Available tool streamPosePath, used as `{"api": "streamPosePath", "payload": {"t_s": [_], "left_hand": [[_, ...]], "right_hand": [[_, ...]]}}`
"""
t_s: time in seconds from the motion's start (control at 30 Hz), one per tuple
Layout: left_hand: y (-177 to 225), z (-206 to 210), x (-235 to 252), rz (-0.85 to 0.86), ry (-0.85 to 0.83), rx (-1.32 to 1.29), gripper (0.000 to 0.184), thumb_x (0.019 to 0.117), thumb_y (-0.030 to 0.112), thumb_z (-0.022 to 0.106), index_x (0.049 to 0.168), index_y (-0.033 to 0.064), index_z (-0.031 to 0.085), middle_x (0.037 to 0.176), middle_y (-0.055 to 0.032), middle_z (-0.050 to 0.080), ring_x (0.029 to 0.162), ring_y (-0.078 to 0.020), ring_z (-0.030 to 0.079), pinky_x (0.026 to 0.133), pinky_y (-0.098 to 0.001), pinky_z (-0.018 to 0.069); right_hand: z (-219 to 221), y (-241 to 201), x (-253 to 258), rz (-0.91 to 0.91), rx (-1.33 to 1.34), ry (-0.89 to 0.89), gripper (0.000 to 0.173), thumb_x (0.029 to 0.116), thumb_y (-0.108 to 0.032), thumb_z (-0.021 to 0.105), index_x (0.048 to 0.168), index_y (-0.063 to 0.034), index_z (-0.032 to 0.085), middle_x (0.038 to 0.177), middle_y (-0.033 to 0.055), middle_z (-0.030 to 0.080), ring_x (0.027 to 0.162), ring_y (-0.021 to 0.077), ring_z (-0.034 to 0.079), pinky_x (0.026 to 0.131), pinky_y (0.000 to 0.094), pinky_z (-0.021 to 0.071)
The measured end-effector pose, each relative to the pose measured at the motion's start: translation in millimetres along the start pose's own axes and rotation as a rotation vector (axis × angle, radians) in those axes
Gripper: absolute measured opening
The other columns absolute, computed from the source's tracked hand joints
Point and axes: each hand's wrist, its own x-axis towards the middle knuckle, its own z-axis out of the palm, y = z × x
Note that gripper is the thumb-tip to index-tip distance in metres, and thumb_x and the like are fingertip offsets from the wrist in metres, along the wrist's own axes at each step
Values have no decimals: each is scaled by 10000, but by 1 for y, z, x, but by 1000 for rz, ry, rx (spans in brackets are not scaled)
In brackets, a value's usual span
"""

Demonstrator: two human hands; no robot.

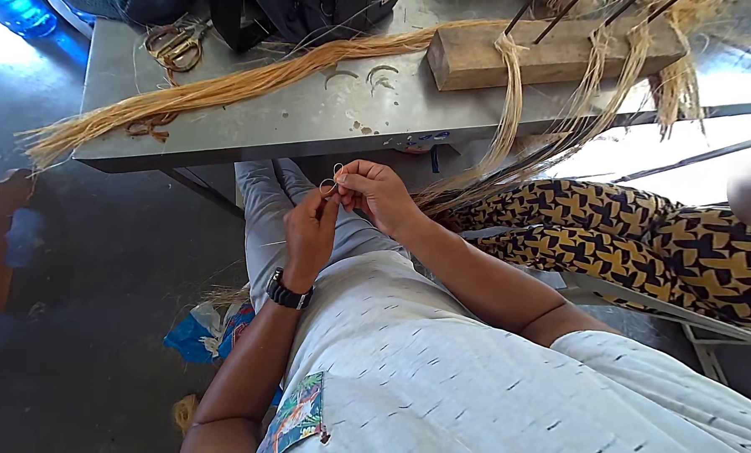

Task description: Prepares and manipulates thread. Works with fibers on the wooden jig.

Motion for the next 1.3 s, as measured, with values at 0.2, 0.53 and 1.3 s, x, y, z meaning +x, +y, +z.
{"api": "streamPosePath", "payload": {"t_s": [0.2, 0.53, 1.3], "left_hand": [[5, -5, 3, 60, 55, 89, 239, 1088, 220, 514, 1118, 73, 700, 738, -11, 611, 586, -84, 562, 543, -259, 508], [13, -32, 16, 5, -167, -4, 138, 1034, 234, 626, 1038, 102, 664, 714, -20, 610, 525, -104, 536, 470, -246, 464], [12, -27, 18, 197, -112, 77, 229, 1039, 157, 609, 1241, 82, 687, 692, 6, 562, 508, -69, 465, 459, -220, 416]], "right_hand": [[2, 3, 0, -21, -67, 10, 85, 1020, -37, 589, 979, 11, 647, 775, 70, 644, 608, 111, 604, 576, 244, 549], [-14, -4, -3, -82, -378, -149, 67, 996, -21, 616, 962, 13, 661, 765, 62, 665, 632, 106, 631, 589, 241, 550], [-20, -22, -1, 179, -30, -253, 93, 1017, -53, 605, 967, 2, 662, 749, 51, 648, 624, 105, 631, 615, 248, 574]]}}
